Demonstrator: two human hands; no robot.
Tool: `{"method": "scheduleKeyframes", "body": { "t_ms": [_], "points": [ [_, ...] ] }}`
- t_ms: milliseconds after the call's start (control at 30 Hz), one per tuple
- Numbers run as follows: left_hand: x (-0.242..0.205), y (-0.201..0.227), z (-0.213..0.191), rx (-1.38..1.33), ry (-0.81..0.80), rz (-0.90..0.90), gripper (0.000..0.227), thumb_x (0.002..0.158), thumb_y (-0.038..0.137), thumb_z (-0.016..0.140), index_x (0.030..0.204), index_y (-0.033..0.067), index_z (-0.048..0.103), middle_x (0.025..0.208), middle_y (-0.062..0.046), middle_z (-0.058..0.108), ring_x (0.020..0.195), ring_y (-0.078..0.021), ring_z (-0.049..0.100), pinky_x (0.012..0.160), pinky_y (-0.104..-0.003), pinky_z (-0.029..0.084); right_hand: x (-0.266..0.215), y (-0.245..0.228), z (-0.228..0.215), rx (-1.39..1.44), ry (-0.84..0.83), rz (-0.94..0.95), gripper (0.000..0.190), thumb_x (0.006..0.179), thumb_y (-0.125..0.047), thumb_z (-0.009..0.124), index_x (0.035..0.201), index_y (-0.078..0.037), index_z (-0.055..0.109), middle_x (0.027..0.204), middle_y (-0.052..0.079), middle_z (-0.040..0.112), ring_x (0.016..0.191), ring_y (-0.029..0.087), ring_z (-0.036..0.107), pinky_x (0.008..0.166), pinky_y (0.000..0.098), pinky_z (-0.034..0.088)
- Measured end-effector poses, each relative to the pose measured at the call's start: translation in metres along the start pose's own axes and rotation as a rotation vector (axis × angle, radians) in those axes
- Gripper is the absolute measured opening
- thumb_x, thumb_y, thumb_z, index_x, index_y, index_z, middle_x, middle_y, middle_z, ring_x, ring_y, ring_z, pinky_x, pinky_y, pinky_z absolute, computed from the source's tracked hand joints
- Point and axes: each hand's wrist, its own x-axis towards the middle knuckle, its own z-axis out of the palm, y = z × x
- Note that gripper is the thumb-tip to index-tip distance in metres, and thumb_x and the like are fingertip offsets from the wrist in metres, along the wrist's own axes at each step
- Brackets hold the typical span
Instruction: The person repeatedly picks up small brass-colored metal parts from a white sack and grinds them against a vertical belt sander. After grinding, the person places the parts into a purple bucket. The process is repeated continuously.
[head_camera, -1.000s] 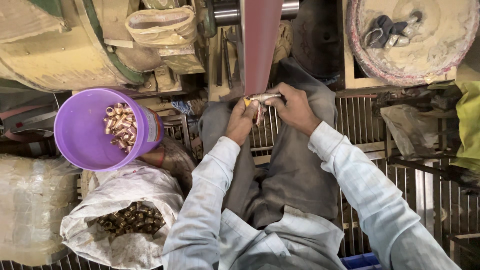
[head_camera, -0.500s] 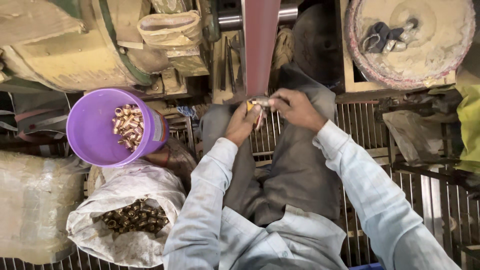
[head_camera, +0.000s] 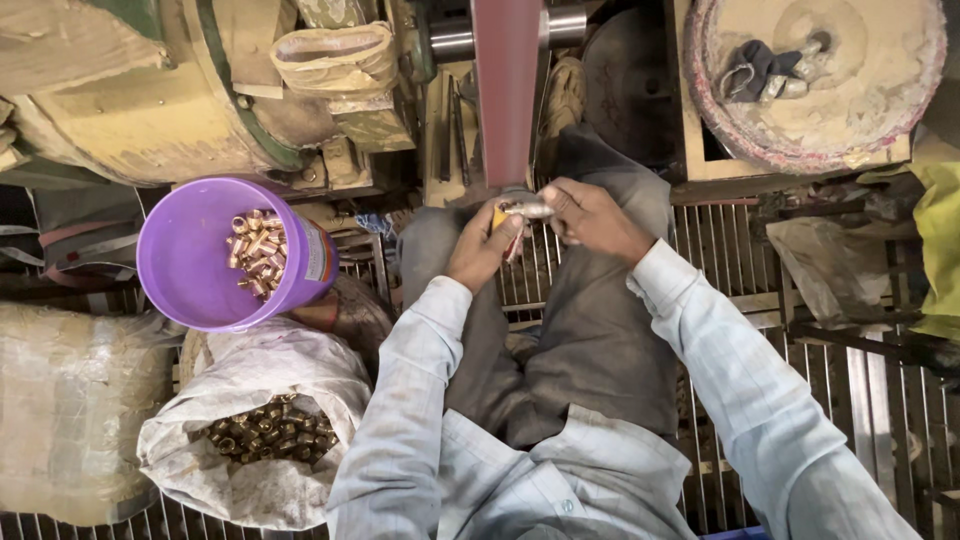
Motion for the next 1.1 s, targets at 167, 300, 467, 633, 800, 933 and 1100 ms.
{"method": "scheduleKeyframes", "body": {
  "t_ms": [167, 300, 467, 633, 800, 933, 1100],
  "points": [
    [0.007, -0.004, -0.003, -0.133, 0.034, -0.091, 0.035, 0.105, 0.031, 0.060, 0.130, 0.0069, 0.060, 0.095, -0.003, 0.069, 0.074, -0.0082, 0.059, 0.061, -0.024, 0.048, -0.001, -0.006, 0.008, -0.460, 0.143, -0.462, 0.023, 0.107, -0.019, 0.060, 0.116, 0.002, 0.064, 0.096, 0.014, 0.072, 0.086, 0.020, 0.070, 0.076, 0.0341, 0.053],
    [0.011, -0.005, -0.004, -0.126, 0.057, -0.075, 0.031, 0.106, 0.030, 0.058, 0.124, 0.0057, 0.062, 0.095, -0.002, 0.069, 0.074, -0.0077, 0.059, 0.060, -0.023, 0.047, 0.007, -0.006, 0.010, -0.425, 0.158, -0.350, 0.020, 0.106, -0.016, 0.060, 0.115, 0.000, 0.065, 0.094, 0.014, 0.073, 0.083, 0.022, 0.071, 0.076, 0.0347, 0.055],
    [0.018, -0.012, -0.003, -0.168, 0.061, -0.008, 0.026, 0.108, 0.024, 0.055, 0.122, 0.0031, 0.063, 0.094, -0.003, 0.067, 0.075, -0.0082, 0.057, 0.066, -0.024, 0.050, 0.017, 0.001, 0.010, -0.408, 0.177, -0.354, 0.017, 0.105, -0.014, 0.062, 0.113, 0.000, 0.066, 0.091, 0.014, 0.073, 0.080, 0.021, 0.071, 0.075, 0.0341, 0.056],
    [0.020, -0.014, -0.002, -0.185, 0.091, -0.024, 0.023, 0.109, 0.020, 0.054, 0.121, 0.0027, 0.062, 0.092, -0.003, 0.066, 0.073, -0.0085, 0.056, 0.063, -0.024, 0.048, 0.022, 0.009, 0.013, -0.388, 0.215, -0.320, 0.018, 0.105, -0.014, 0.061, 0.113, 0.001, 0.066, 0.092, 0.014, 0.074, 0.081, 0.019, 0.072, 0.075, 0.0338, 0.056],
    [0.021, -0.010, 0.000, -0.210, 0.100, -0.046, 0.022, 0.108, 0.018, 0.053, 0.121, 0.0039, 0.063, 0.090, -0.003, 0.065, 0.070, -0.0082, 0.055, 0.060, -0.024, 0.046, 0.022, 0.011, 0.014, -0.343, 0.218, -0.316, 0.020, 0.106, -0.016, 0.061, 0.114, 0.001, 0.066, 0.096, 0.014, 0.075, 0.085, 0.018, 0.072, 0.077, 0.0331, 0.057],
    [0.021, -0.009, 0.000, -0.206, 0.100, -0.047, 0.022, 0.108, 0.018, 0.053, 0.120, 0.0032, 0.064, 0.089, -0.003, 0.066, 0.070, -0.0084, 0.055, 0.059, -0.023, 0.045, 0.024, 0.015, 0.015, -0.343, 0.223, -0.282, 0.021, 0.105, -0.017, 0.062, 0.113, 0.002, 0.067, 0.095, 0.013, 0.075, 0.084, 0.016, 0.072, 0.075, 0.0330, 0.056],
    [0.024, -0.012, 0.000, -0.198, 0.120, -0.066, 0.022, 0.108, 0.019, 0.053, 0.120, 0.0031, 0.063, 0.088, -0.003, 0.066, 0.070, -0.0087, 0.056, 0.060, -0.024, 0.046, 0.030, 0.020, 0.015, -0.268, 0.215, -0.097, 0.022, 0.104, -0.019, 0.062, 0.110, 0.001, 0.068, 0.083, 0.010, 0.069, 0.067, 0.013, 0.061, 0.062, 0.0323, 0.052]
  ]
}}
